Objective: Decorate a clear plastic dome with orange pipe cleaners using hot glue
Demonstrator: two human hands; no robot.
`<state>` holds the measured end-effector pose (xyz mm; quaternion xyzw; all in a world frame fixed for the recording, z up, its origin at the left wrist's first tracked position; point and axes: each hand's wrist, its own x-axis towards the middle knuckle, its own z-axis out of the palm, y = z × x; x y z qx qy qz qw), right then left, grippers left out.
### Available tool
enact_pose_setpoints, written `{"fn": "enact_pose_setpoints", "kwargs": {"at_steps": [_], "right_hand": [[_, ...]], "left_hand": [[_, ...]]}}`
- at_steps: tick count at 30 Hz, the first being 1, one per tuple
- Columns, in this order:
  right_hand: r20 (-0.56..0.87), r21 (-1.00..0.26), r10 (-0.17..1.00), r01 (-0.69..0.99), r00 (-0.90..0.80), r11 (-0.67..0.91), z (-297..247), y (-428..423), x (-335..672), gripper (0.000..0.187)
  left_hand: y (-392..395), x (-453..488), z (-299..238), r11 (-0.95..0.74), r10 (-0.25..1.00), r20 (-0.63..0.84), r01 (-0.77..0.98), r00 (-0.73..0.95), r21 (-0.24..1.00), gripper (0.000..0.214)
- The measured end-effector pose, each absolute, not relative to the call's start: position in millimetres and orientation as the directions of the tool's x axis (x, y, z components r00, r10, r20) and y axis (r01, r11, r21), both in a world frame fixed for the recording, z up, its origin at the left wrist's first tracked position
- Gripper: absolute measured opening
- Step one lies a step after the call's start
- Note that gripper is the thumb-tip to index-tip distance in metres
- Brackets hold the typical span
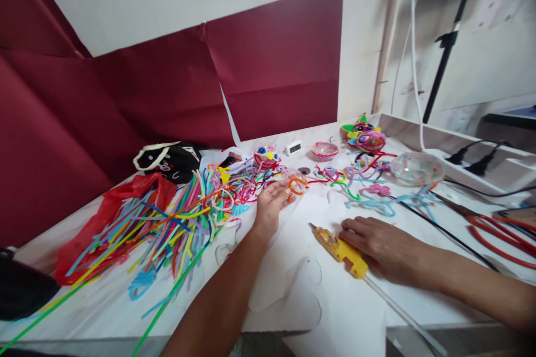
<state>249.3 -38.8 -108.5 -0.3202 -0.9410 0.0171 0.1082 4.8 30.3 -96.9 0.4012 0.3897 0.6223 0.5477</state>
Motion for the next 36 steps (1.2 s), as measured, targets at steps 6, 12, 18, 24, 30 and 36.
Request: {"fn": "enact_pose_setpoints", "kwargs": {"at_steps": [6,12,18,24,30,36], "right_hand": [[0.145,-0.153,0.631,0.612,-0.762,0.776,-102,-40,246,0.030],[0.180,-0.249,0.660,0.615,-0.729,0.748,-88,-44,254,0.041],[0.252,-0.376,0.672,0.569,-0.696,0.731,-79,-42,263,0.037],[0.241,-0.514,0.692,0.515,-0.680,0.685,-66,-38,265,0.025],[0.320,-0.544,0.724,0.507,-0.611,0.669,-57,-27,267,0.024],[0.342,-0.572,0.731,0.487,-0.590,0.660,-61,-15,266,0.020]], "left_hand": [[28,8,-95,-0.157,0.985,0.129,-0.280,-0.114,0.947,0.029],[27,9,-95,-0.216,0.973,0.199,-0.163,-0.117,0.963,0.025],[26,12,-97,-0.218,0.972,0.214,-0.036,-0.097,0.975,0.021],[27,11,-102,-0.254,0.964,0.263,0.141,-0.045,0.957,0.023],[28,11,-107,-0.347,0.933,0.359,0.295,0.017,0.890,0.024],[25,13,-108,-0.403,0.910,0.410,0.381,0.065,0.832,0.020]]}}
